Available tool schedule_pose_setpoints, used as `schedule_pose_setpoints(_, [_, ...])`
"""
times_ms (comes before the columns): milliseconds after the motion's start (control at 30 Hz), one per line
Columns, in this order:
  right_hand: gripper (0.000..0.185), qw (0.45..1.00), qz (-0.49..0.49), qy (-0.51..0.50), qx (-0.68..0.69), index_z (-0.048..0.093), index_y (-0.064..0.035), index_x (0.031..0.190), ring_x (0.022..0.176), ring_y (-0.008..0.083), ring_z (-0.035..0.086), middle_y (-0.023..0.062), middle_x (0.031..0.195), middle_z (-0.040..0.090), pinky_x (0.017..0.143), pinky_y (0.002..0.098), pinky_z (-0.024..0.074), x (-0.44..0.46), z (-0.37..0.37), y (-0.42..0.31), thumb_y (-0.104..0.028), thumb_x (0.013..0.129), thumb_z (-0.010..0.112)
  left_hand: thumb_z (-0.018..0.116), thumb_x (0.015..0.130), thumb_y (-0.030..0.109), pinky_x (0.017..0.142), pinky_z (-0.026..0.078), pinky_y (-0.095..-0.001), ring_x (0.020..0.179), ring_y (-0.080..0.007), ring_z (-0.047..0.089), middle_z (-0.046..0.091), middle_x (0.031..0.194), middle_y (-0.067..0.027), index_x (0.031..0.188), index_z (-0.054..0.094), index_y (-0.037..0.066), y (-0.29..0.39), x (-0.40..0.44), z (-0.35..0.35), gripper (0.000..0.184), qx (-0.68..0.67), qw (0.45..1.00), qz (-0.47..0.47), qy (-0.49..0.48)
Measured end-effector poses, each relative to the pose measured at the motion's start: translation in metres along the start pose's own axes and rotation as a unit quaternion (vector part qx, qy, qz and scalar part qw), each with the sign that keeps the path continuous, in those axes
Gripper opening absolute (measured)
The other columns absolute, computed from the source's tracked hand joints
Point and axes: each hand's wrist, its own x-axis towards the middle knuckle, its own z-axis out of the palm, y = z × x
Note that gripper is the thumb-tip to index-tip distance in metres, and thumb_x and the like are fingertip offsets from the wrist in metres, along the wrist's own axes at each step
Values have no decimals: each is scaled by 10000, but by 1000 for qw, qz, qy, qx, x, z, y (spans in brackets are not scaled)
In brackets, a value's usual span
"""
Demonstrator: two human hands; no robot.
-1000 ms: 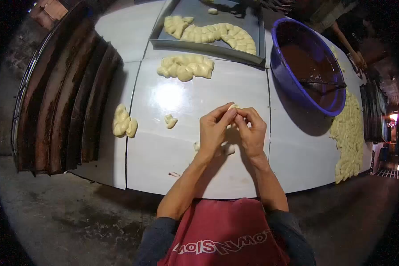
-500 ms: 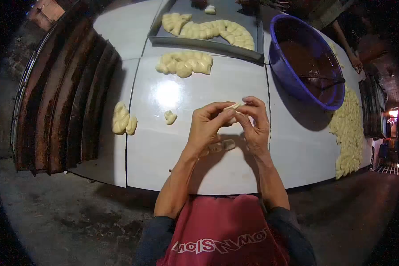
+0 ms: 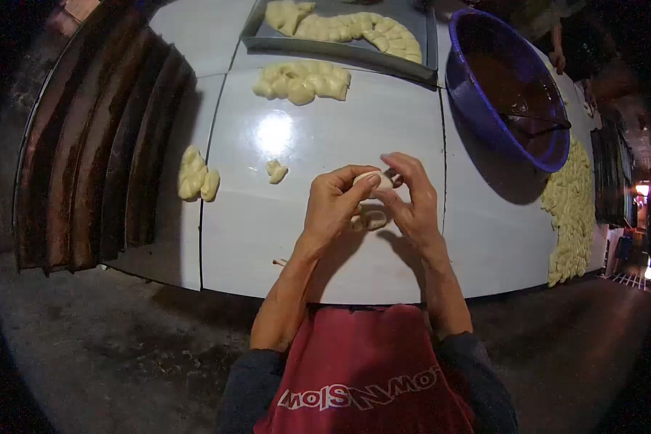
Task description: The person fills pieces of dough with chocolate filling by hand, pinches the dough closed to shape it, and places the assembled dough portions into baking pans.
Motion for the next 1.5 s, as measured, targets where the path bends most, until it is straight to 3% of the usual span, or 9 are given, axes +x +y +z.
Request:
schedule_pose_setpoints(200, [225,986,113,-111,51,681,-20,1104,912,260,671,145,1051,679,782,362,539,-18,-17,8,-148,919,663,688,942,297,933,499,-338,1113,-246,632,642,1252,-201,1463,446,13,4,-25,-1,641,51,998,-21,30])
schedule_pose_setpoints(300, [249,942,246,-226,5,681,-10,1094,917,281,675,159,1050,684,799,369,533,-23,-14,19,-203,945,627,767,856,339,962,487,-396,1148,-327,616,624,1281,-217,1424,495,20,10,-30,-26,706,448,885,124,19])
schedule_pose_setpoints(533, [482,957,78,-254,-118,597,-25,1262,1124,335,590,157,1236,615,956,425,488,-31,-16,11,-226,842,725,853,687,270,957,441,-449,1105,-347,596,651,1130,-184,1232,613,18,-19,-34,-34,646,555,805,208,-36])
schedule_pose_setpoints(733, [529,938,61,-297,-167,613,-27,1214,1013,352,603,170,1111,619,908,461,489,-28,-7,8,-315,792,748,759,774,174,847,426,-456,951,-323,596,647,989,-115,1165,600,61,-28,-30,-26,437,558,798,224,-41])
schedule_pose_setpoints(1000, [467,964,158,-204,-72,621,19,1191,940,402,653,217,1133,654,897,459,490,5,43,-24,-268,837,723,714,874,235,1116,325,-564,1221,-354,564,573,1339,-189,1331,560,35,-3,-65,-88,522,492,840,204,106])
schedule_pose_setpoints(1100, [449,964,59,-244,-91,638,10,1157,867,382,667,185,1116,671,858,453,490,30,105,-31,-295,840,726,654,924,139,1074,403,-477,1203,-348,584,593,1327,-193,1233,635,10,10,-74,-137,336,427,846,171,269])
schedule_pose_setpoints(1233, [518,958,-57,-240,-146,651,-18,1070,887,327,619,136,973,640,775,445,458,45,208,-43,-471,827,719,615,947,83,993,475,-431,1166,-342,611,650,1231,-205,1152,685,6,19,-76,-211,230,564,707,215,369])
schedule_pose_setpoints(1300, [574,955,-101,-200,-196,641,-25,1043,917,314,570,123,961,591,778,441,438,44,251,-49,-539,798,719,614,943,91,965,480,-436,1130,-377,611,634,1242,-225,1140,683,-10,20,-74,-231,232,510,750,205,367])
schedule_pose_setpoints(1500, [213,967,-99,-227,-62,577,-28,893,833,316,573,154,825,585,743,425,448,44,273,-36,-168,758,665,625,943,90,976,482,-423,1148,-409,600,588,1297,-262,1147,692,-11,3,-75,-259,237,402,840,145,335])
